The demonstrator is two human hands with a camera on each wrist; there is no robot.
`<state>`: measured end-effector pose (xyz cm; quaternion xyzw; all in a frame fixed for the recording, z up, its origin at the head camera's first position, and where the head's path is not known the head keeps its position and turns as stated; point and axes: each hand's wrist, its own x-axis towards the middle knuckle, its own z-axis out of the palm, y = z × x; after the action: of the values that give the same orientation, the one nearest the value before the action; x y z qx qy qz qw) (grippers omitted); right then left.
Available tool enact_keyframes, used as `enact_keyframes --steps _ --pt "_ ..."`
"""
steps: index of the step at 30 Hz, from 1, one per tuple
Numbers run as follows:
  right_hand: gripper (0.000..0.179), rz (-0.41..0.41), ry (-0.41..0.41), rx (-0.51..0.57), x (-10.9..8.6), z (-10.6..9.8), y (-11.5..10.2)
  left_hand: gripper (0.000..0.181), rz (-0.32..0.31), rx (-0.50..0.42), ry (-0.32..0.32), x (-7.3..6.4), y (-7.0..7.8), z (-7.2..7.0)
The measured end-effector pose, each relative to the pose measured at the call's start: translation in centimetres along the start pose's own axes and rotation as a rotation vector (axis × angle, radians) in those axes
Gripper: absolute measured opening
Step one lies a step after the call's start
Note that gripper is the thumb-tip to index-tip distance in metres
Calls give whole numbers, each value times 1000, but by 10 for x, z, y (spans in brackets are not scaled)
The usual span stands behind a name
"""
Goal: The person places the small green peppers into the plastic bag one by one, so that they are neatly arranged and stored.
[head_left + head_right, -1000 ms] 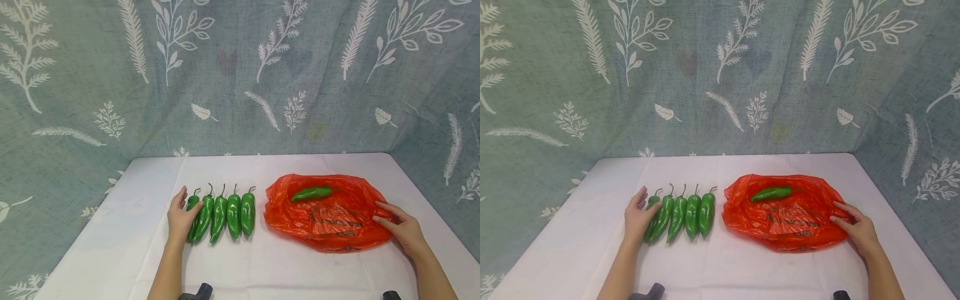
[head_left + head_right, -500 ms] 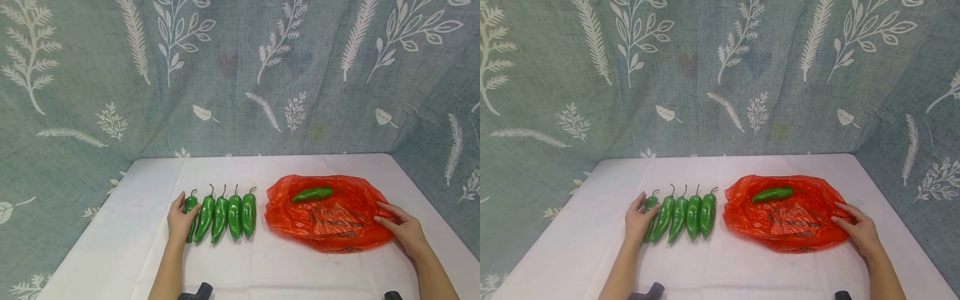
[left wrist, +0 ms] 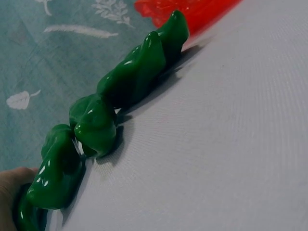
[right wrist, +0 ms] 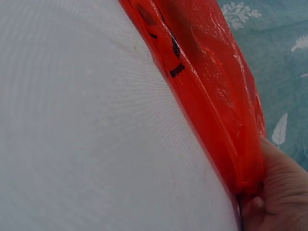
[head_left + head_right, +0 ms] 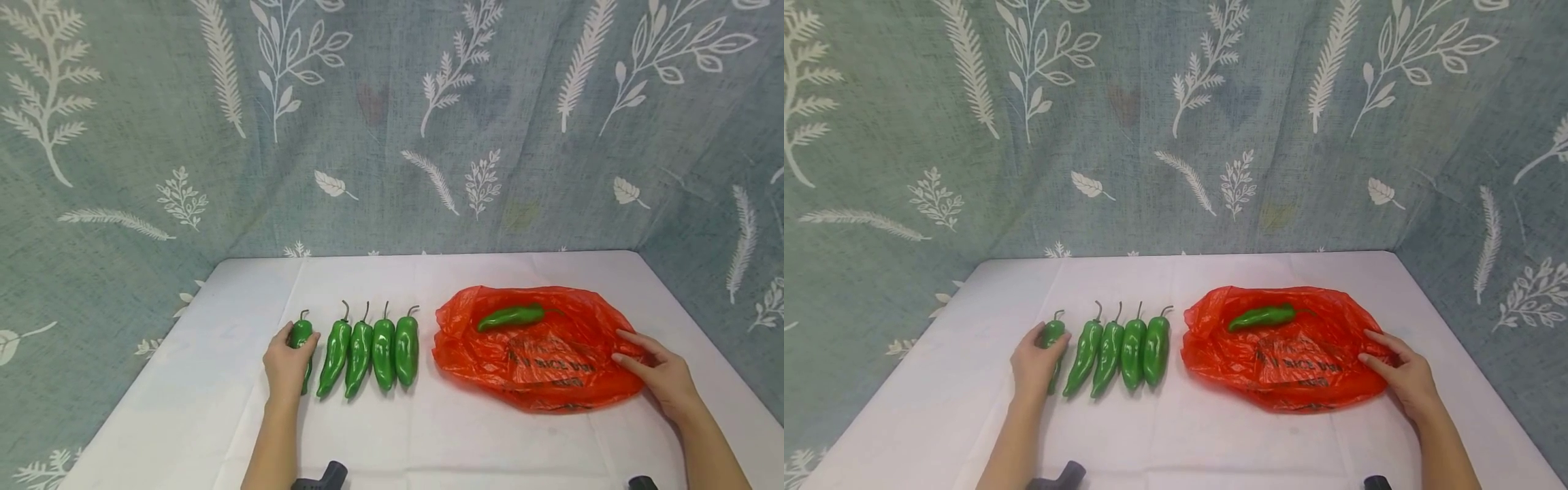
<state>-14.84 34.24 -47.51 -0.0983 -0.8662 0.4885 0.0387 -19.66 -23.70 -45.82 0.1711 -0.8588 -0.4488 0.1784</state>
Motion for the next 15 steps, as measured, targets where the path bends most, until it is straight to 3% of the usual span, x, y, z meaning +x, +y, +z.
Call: enact_keyframes --steps 7,15 --pt "62 19 -2 -17 2 0 -1 70 6 87 -13 2 5 -5" --pt "62 43 -6 -17 0 0 1 65 -8 63 -29 1 5 -6"
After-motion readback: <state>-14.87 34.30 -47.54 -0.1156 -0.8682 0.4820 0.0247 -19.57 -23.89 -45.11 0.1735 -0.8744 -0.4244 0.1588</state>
